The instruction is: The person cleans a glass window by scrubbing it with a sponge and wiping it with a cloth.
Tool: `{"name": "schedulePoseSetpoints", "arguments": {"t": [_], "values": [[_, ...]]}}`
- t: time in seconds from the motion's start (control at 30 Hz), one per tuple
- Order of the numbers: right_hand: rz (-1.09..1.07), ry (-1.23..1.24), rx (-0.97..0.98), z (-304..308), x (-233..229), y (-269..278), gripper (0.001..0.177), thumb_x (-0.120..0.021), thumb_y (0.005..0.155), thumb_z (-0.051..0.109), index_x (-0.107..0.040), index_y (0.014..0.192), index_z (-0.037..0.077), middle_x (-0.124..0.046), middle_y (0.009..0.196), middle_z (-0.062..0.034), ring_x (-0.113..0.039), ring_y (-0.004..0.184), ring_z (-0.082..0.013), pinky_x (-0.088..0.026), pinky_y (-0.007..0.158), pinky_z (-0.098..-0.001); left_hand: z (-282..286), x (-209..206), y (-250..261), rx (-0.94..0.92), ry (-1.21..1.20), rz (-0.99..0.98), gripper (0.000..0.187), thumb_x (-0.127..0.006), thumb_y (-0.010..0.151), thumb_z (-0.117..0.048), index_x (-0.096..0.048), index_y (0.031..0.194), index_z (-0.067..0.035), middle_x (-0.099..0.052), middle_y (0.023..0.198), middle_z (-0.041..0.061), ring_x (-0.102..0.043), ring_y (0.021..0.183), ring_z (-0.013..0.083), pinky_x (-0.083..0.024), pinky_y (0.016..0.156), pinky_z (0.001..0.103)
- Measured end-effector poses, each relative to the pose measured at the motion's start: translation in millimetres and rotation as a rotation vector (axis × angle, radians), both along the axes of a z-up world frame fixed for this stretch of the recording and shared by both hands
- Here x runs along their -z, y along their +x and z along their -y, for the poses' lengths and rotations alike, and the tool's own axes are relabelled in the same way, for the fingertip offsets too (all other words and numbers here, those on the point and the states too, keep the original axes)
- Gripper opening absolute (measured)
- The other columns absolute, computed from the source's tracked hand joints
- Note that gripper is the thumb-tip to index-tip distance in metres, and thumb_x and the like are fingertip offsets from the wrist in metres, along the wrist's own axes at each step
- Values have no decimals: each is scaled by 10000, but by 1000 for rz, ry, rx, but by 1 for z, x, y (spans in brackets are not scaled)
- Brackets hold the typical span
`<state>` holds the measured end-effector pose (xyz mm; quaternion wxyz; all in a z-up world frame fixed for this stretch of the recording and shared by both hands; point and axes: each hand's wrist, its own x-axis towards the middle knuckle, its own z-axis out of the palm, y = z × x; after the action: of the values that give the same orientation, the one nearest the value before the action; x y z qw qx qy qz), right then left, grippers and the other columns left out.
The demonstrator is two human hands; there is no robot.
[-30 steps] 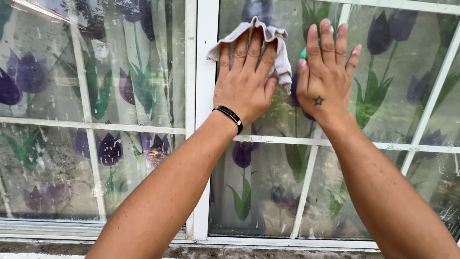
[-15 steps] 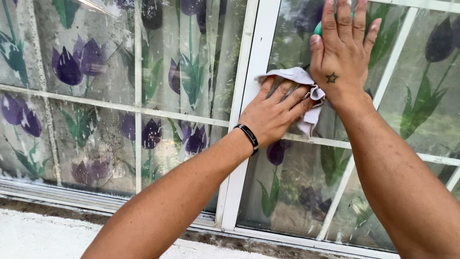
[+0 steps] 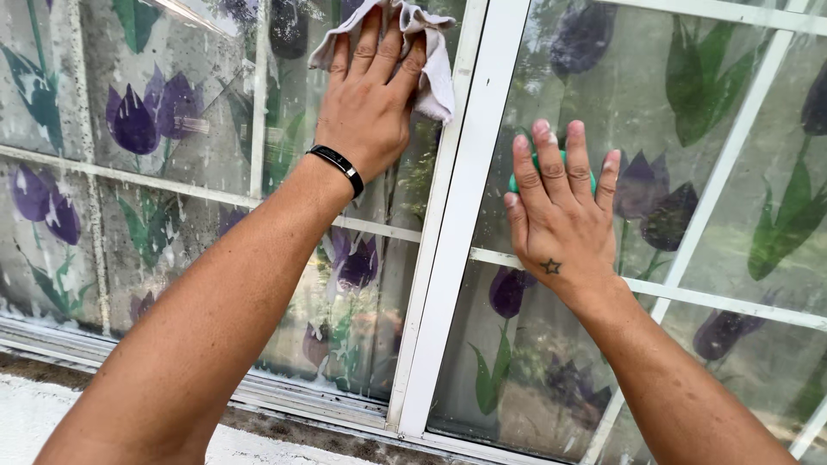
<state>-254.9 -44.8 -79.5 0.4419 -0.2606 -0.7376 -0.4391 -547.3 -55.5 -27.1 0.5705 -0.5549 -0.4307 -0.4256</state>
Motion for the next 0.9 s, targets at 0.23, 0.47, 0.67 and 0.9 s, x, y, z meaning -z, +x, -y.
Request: {"name": "schedulePoseSetpoints", "arguments": {"t": [0.23,0.47,0.67,0.9], "values": [[-11,140,-86,-3,-71,-50,541,-495,1153,198,-354,1650,37,-322,1742,-197,-176,1594,-444,-44,1227,-687,2,43,-28,83,-206,-99,635,-484,1093,-380,-289,1652,-152,-163,1702,202,-102,1582,378,-88,1273,594],[-47,388,-193,-6,-134,-93,386,-507,1005,-66,-655,1347,35,-600,1313,-166,-506,1246,-389,-370,1125,-529,20,31,-124,117,-221,-108,650,-506,1072,-417,-313,1650,-190,-192,1709,176,-112,1582,361,-89,1266,588],[20,554,-195,10,-121,-111,431,-447,987,-171,-587,1365,-19,-582,1278,-229,-543,1179,-416,-479,1013,-499,15,11,-167,132,-136,75,703,-552,1074,-405,-285,1664,-132,-167,1712,198,-95,1586,396,-64,1267,613],[-37,291,-206,12,-112,-215,334,-588,1062,21,-598,1395,31,-617,1284,-191,-566,1204,-439,-455,1028,-536,12,21,-169,249,-114,-88,719,-586,1055,-397,-292,1653,-128,-192,1711,179,-117,1596,354,-70,1285,598]]}}
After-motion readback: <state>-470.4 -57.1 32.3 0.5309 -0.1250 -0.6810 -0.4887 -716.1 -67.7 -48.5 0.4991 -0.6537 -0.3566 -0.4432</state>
